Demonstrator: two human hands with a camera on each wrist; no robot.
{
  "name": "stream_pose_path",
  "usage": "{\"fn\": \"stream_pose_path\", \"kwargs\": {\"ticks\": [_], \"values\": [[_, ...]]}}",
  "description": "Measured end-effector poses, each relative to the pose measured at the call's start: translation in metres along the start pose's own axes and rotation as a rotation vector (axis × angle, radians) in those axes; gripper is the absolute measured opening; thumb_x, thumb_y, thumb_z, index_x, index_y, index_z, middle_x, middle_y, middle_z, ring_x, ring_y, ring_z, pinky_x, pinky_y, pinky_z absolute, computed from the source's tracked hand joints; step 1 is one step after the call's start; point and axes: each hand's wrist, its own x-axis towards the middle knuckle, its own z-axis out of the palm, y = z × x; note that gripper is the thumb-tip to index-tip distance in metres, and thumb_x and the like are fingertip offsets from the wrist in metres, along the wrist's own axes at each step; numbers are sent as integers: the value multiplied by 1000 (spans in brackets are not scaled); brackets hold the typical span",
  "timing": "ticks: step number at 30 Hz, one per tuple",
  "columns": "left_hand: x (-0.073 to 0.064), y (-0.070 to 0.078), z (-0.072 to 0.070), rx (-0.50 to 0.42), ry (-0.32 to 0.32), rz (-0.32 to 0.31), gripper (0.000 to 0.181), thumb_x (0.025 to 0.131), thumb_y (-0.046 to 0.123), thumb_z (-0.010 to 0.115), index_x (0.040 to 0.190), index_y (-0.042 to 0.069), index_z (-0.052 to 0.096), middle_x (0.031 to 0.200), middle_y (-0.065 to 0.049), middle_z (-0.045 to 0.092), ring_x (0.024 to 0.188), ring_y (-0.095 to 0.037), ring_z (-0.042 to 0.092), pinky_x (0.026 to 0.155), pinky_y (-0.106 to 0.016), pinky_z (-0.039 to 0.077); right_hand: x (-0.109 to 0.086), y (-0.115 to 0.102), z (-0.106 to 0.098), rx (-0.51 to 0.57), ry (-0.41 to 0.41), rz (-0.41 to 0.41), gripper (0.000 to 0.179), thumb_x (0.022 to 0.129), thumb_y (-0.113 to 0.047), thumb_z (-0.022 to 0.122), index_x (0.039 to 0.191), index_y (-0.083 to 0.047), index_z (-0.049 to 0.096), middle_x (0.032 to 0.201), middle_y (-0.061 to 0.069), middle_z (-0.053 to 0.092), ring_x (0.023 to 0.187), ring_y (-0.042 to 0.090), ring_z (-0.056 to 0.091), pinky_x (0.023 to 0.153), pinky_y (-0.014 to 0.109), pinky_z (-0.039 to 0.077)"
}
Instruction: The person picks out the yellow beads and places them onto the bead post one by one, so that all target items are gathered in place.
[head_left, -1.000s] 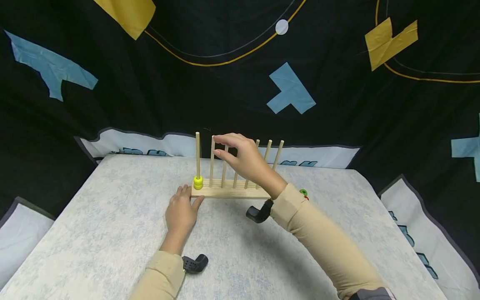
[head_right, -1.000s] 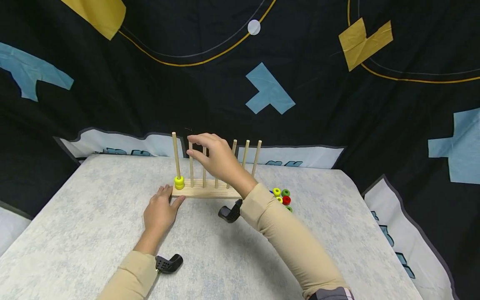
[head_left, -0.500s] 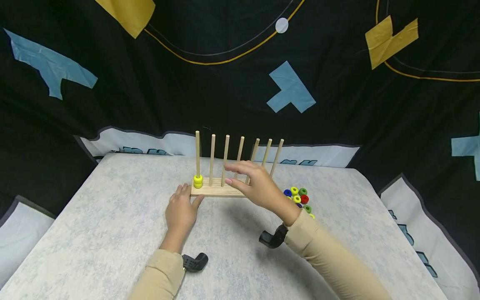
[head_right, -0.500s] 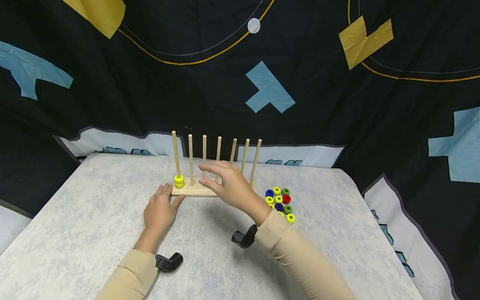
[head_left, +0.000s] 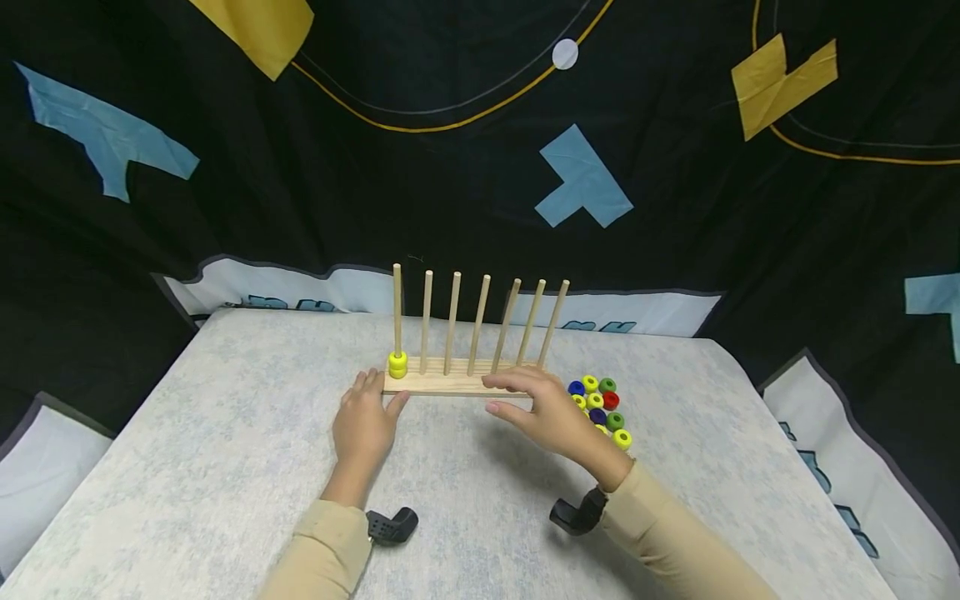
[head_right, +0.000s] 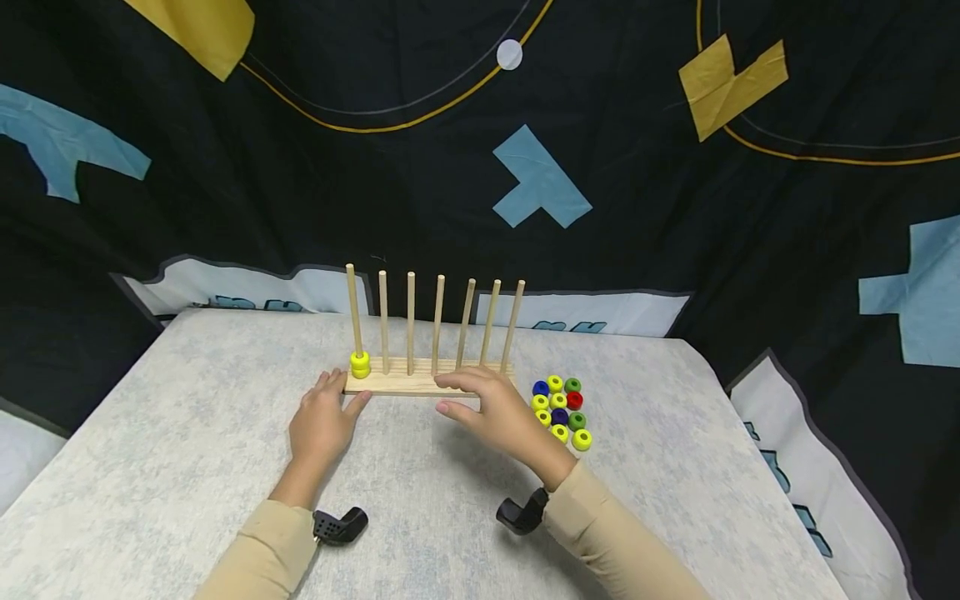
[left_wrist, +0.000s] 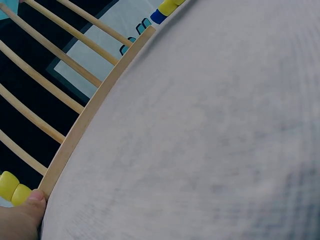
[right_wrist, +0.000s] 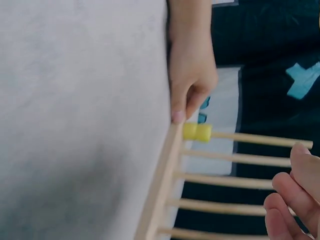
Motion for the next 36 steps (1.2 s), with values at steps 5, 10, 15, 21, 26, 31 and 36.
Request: {"fn": "stream_pose_path", "kwargs": {"ticks": [5,10,15,21,26,31,36], "values": [[1,2,1,8,-2,5,64,96,41,63,144,1,48,153,-22,43,142,-47,38,108,-66,38,-24,23,-8,-7,31,89,33,91,-27,73,122,-18,70,126,-4,69,119,16,63,98,41,55],[1,3,1,9,6,17,64,96,41,63,144,1,48,152,-23,43,141,-47,38,107,-67,38,-46,49,-21,-28,93,132,34,89,-21,75,121,-13,70,121,0,71,110,17,67,92,39,57],[0,3,2,4,6,16,65,96,42,64,144,1,49,152,-22,44,142,-46,38,109,-66,38,-70,75,-39,-47,121,236,34,92,-19,72,124,-9,68,121,5,71,109,25,67,92,45,57],[0,4,1,10,-3,10,66,96,42,63,144,0,48,152,-22,43,141,-47,39,109,-65,37,-98,105,-58,-81,137,369,37,96,-22,67,130,-7,64,125,10,68,112,29,65,96,49,55],[0,2,-1,11,2,10,66,96,42,63,144,-1,48,152,-23,43,141,-47,39,109,-65,38,-114,120,-65,-99,143,414,38,96,-16,66,132,-5,61,127,13,66,112,30,65,96,49,54],[-1,2,-1,6,-2,10,66,96,41,63,144,-1,47,152,-23,43,143,-46,37,109,-66,37,-123,126,-66,-118,162,411,39,93,-13,70,130,-4,62,123,12,68,106,26,67,92,40,57],[-1,2,0,6,3,9,67,96,42,63,144,-2,47,152,-24,43,141,-48,38,108,-66,38,-132,126,-65,-139,142,429,37,91,-16,73,126,-6,65,115,8,70,102,22,66,88,31,58]]}}
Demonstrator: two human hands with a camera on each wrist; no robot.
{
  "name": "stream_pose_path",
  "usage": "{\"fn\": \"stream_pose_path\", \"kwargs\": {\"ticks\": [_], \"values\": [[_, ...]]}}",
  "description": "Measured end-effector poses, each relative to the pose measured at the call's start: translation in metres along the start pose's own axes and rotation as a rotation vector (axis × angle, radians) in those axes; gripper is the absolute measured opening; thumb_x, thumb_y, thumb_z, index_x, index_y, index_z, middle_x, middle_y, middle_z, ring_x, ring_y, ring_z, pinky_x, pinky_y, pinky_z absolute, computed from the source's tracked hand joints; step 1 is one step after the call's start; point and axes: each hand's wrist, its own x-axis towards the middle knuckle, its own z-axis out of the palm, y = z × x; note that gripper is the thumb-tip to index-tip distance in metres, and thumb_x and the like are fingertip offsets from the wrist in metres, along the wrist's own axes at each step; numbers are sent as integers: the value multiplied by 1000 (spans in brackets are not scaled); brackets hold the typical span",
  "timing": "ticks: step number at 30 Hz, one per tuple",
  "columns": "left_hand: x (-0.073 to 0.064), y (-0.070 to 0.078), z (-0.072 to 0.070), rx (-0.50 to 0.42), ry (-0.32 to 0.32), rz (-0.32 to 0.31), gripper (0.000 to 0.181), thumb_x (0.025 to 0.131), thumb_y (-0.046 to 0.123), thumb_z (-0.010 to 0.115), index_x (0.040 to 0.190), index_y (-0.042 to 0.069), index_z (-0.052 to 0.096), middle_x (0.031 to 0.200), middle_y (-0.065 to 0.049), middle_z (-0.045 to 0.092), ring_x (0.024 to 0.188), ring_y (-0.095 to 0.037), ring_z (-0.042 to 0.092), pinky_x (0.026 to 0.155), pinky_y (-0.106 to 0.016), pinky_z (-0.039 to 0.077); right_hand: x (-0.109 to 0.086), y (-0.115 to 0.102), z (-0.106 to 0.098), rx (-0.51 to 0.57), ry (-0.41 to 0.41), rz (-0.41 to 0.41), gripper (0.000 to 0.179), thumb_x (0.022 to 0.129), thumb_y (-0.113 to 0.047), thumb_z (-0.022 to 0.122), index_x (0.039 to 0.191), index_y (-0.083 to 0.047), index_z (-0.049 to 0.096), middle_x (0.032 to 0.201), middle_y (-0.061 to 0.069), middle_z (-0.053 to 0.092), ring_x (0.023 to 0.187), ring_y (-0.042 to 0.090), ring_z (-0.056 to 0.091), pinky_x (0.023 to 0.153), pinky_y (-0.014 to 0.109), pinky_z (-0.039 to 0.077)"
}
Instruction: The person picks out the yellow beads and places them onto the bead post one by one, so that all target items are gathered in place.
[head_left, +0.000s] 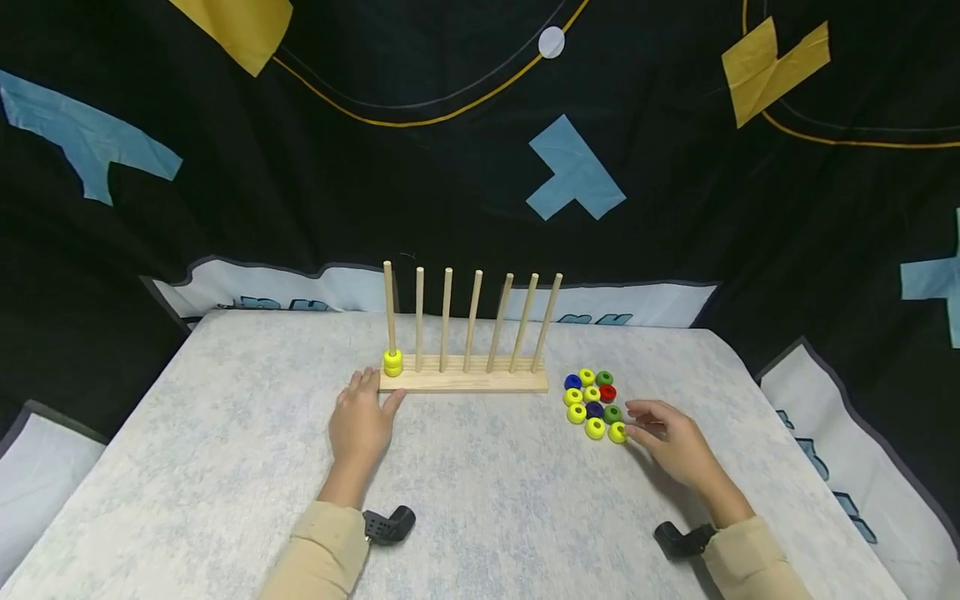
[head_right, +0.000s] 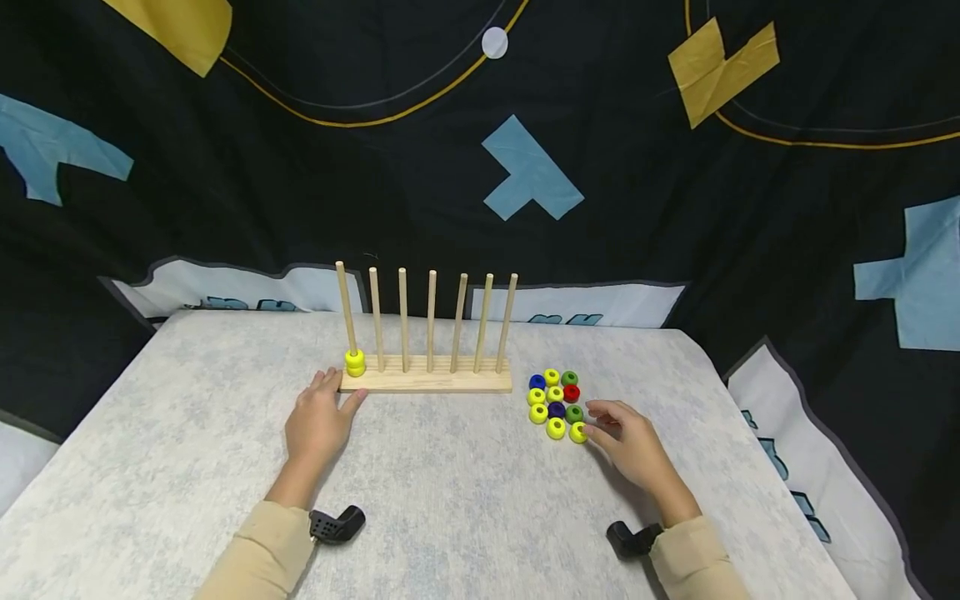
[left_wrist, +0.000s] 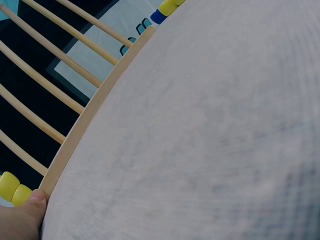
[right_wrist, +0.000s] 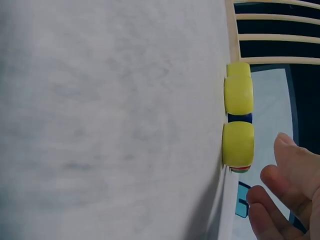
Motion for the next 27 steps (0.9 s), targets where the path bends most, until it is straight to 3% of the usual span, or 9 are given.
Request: {"fn": "stream_pose_path", "kwargs": {"ticks": [7,16,27], "values": [[1,1,-1,9,1,-3,68,96,43,62,145,-1,46,152,-23,43,140,-48,39,107,-66,39,-7,0,-1,18,-35,41,37,90,-22,75,123,-7,66,112,8,71,102,24,68,88,38,58],[1,1,-1,14,-23,-10,69,97,43,62,146,-1,44,153,-23,41,142,-47,37,109,-66,37,-8,-1,4,3,-41,49,30,86,-22,79,113,-10,70,108,5,72,101,22,69,88,38,59],[1,-1,0,16,-13,-8,68,96,43,62,146,-1,45,153,-23,42,142,-47,38,109,-65,38,-7,1,8,-24,-39,51,34,85,-28,80,113,-12,71,111,5,72,101,22,70,87,39,59]]}}
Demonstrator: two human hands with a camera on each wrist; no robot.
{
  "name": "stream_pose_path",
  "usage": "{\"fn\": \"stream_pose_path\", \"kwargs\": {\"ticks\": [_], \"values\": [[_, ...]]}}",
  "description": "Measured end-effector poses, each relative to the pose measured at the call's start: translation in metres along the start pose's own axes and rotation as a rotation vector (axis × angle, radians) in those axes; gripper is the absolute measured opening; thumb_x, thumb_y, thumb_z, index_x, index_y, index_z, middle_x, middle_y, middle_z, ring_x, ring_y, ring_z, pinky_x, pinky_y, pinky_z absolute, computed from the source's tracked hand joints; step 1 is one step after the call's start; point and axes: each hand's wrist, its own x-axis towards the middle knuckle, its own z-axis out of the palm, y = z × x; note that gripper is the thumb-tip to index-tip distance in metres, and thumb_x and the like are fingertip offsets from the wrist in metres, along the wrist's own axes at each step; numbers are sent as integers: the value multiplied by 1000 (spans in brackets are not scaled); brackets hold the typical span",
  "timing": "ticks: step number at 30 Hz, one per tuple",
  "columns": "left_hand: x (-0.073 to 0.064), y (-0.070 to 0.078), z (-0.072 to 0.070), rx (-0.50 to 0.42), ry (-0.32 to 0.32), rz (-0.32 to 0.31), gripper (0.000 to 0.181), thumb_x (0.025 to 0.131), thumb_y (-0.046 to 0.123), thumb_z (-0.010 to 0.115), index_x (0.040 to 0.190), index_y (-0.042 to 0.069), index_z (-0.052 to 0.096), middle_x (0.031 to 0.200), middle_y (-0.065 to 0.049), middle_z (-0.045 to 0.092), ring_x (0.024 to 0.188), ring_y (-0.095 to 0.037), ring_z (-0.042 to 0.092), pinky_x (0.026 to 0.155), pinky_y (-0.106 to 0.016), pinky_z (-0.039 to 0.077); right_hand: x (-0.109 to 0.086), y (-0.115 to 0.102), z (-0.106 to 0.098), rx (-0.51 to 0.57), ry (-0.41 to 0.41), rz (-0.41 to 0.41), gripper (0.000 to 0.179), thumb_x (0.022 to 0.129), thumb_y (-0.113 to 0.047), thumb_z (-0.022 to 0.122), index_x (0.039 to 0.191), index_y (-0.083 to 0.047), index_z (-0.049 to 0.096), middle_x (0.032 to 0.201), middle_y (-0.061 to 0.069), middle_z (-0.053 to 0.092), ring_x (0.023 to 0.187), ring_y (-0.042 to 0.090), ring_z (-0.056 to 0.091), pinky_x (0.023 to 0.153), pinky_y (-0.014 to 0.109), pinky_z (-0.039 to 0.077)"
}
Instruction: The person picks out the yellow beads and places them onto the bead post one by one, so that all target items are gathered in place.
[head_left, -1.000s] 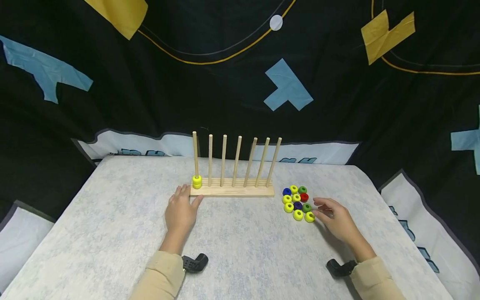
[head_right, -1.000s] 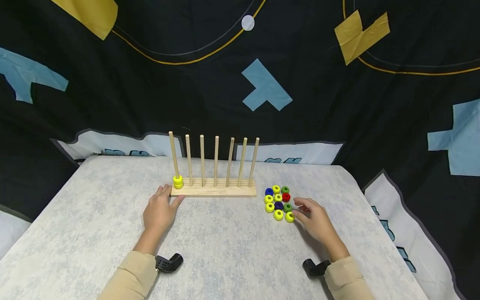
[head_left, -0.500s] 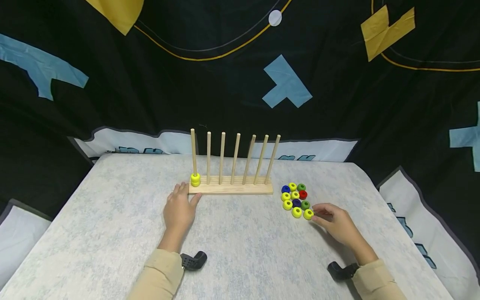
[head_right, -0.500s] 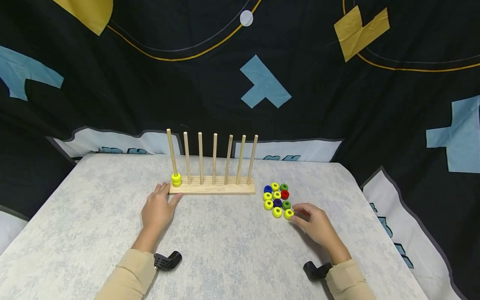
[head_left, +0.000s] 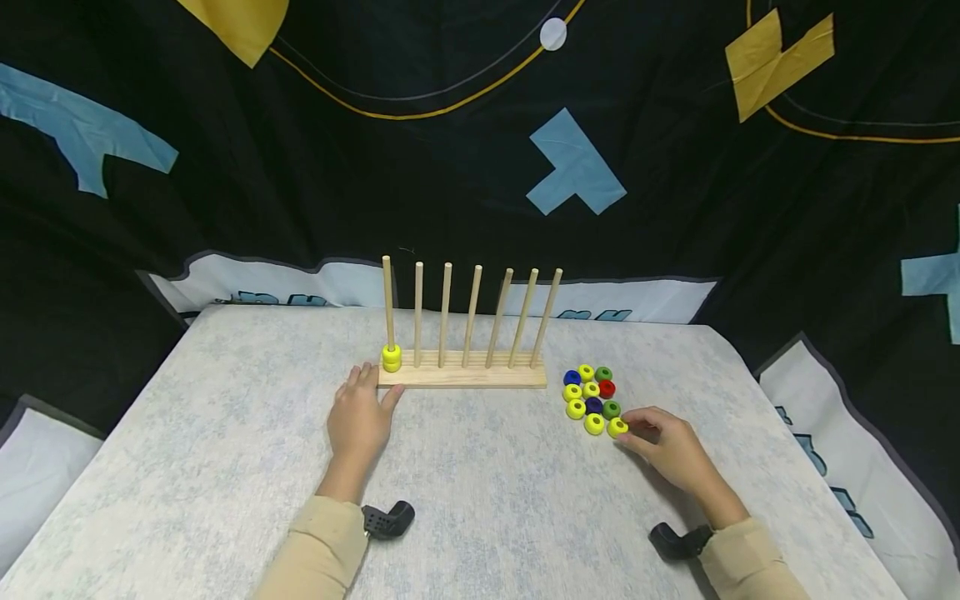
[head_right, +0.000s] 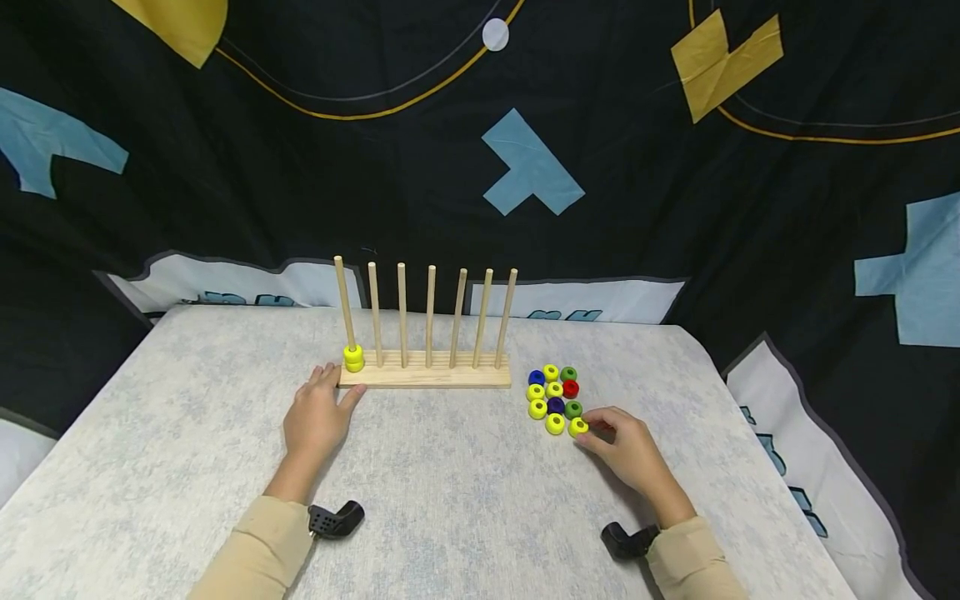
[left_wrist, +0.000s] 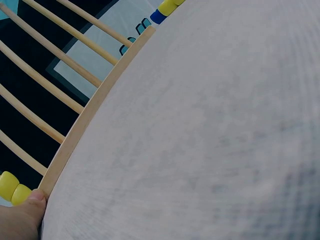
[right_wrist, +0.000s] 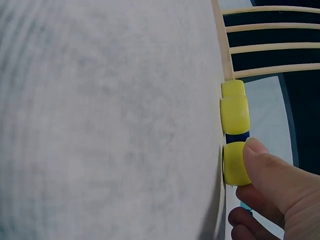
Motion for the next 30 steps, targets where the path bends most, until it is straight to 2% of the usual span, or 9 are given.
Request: {"fn": "stream_pose_path", "kwargs": {"ticks": [8,19,26,30], "values": [[0,0,0,-4,3,-8,67,96,42,63,146,-1,45,153,-23,42,143,-46,37,109,-65,37,1,1,3,-4,13,-2,36,84,-30,80,113,-12,71,112,6,73,103,23,69,89,43,58],[-1,1,0,-11,7,-9,67,96,41,63,145,-1,46,152,-23,43,142,-46,37,109,-66,37,1,-1,4,-3,19,39,37,86,-27,79,118,-11,69,111,7,72,100,22,70,88,44,58],[1,1,0,-3,7,-2,68,96,42,63,146,-1,46,152,-23,43,143,-45,37,110,-64,37,-3,-5,2,21,31,61,35,86,-25,79,117,-14,70,107,3,72,97,19,69,81,32,58],[1,1,0,-5,10,3,68,96,42,63,145,-1,46,152,-23,44,143,-44,38,110,-64,37,-4,-11,1,42,36,49,36,86,-24,79,119,-13,69,111,5,72,101,22,70,83,36,60]]}}
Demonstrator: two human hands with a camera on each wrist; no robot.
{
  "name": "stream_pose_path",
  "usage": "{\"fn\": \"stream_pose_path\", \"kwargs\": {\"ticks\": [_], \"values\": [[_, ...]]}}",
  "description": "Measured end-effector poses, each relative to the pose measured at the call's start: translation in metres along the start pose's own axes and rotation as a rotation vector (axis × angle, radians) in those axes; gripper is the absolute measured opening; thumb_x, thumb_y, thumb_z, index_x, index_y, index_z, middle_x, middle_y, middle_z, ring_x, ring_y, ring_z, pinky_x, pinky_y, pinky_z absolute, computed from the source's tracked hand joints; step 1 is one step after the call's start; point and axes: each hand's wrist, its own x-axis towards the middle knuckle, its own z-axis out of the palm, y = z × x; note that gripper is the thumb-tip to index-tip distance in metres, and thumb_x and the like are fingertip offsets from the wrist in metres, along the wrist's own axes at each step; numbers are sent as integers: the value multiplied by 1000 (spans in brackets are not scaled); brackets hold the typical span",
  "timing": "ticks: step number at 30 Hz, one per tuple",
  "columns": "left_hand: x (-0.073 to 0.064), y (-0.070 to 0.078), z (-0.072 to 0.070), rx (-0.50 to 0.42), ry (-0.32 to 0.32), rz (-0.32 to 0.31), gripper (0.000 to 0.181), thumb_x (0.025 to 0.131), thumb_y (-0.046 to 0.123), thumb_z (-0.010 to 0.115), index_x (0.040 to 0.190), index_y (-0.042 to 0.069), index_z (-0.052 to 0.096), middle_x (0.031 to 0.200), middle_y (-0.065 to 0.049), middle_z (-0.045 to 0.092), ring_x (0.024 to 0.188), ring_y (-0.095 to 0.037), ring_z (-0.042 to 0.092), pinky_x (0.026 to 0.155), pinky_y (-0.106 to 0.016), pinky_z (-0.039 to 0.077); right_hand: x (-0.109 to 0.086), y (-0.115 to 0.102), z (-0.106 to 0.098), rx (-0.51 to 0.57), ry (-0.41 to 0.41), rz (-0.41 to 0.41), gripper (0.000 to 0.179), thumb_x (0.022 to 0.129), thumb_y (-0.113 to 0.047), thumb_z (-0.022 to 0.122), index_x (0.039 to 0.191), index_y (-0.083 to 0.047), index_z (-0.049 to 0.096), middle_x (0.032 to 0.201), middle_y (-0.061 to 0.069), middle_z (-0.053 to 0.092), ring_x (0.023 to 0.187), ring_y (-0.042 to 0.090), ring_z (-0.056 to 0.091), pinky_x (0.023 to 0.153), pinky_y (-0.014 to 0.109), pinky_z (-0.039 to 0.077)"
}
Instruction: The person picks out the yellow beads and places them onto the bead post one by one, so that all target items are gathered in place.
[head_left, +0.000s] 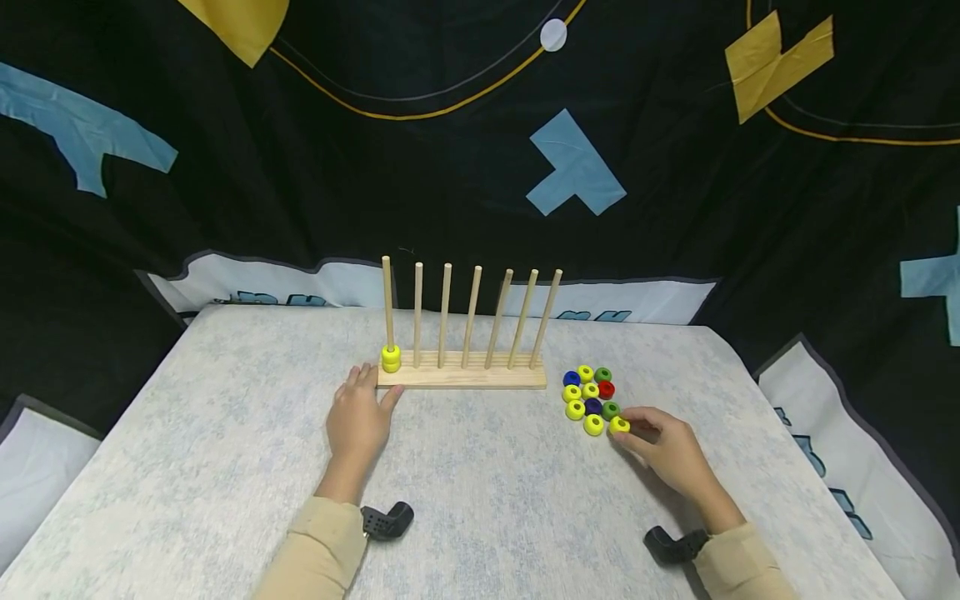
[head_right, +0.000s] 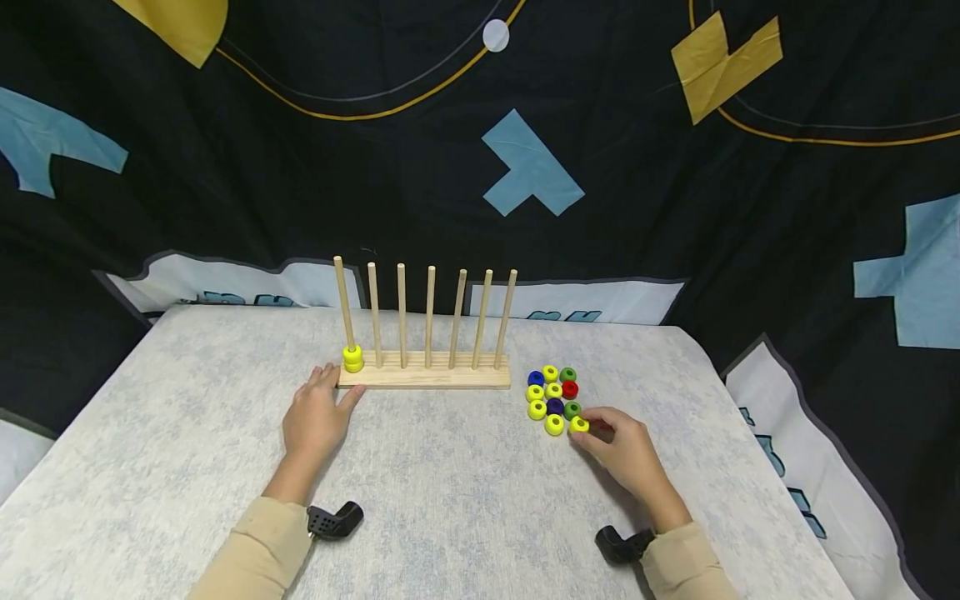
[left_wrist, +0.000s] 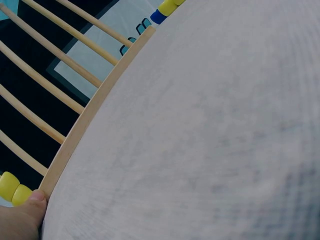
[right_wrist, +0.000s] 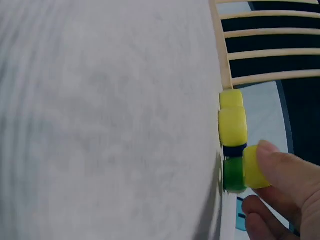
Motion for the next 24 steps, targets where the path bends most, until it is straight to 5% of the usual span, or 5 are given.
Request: {"fn": "stream_pose_path", "kwargs": {"ticks": [24], "values": [[-1,1,-1,-15,-2,-2,67,96,42,63,145,-1,47,152,-22,44,144,-42,36,112,-62,36,21,-78,34,221,-33,-292,31,84,-19,80,114,-11,72,110,3,74,97,17,69,85,43,59]]}}
